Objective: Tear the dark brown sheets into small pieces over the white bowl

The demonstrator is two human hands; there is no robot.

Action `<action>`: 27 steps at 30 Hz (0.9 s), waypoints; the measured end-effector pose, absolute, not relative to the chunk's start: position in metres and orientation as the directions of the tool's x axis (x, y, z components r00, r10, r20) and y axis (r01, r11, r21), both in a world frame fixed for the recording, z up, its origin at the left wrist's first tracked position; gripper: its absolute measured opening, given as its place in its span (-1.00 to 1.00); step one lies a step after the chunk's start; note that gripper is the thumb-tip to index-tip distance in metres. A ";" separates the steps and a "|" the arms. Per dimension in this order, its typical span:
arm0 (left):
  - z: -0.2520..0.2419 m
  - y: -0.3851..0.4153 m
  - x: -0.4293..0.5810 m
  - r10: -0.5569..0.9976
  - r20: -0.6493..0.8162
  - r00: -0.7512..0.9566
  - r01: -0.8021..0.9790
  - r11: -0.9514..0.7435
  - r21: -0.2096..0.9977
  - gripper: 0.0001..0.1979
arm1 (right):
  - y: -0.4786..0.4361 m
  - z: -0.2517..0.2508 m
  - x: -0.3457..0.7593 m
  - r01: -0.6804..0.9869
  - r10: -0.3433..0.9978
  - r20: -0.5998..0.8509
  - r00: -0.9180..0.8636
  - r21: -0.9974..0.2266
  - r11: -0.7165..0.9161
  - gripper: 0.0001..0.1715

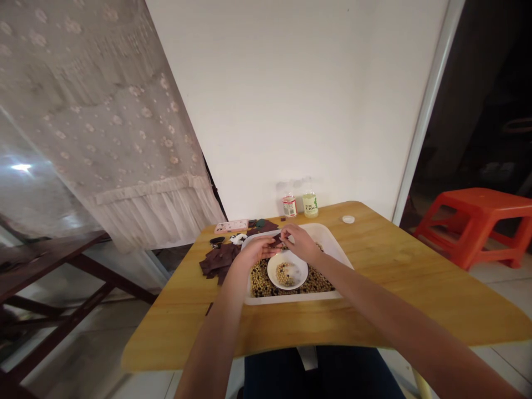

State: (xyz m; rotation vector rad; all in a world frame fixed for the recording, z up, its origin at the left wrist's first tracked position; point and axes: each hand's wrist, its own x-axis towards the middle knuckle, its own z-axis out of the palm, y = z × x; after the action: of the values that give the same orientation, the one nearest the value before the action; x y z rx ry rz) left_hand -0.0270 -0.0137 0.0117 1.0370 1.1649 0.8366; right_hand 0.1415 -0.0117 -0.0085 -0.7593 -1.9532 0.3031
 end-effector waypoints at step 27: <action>0.015 -0.016 -0.025 0.923 -0.330 0.197 -0.002 0.337 0.942 -0.91 | -0.011 -0.010 0.141 0.371 0.619 0.716 -0.322 -0.506 0.779 -0.85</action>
State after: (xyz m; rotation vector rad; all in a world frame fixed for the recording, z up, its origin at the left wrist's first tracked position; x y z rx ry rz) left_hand -0.0250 -0.0164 0.0154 1.0182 1.1837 0.8360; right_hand 0.1410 -0.0106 -0.0096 -0.7470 -1.9477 0.3045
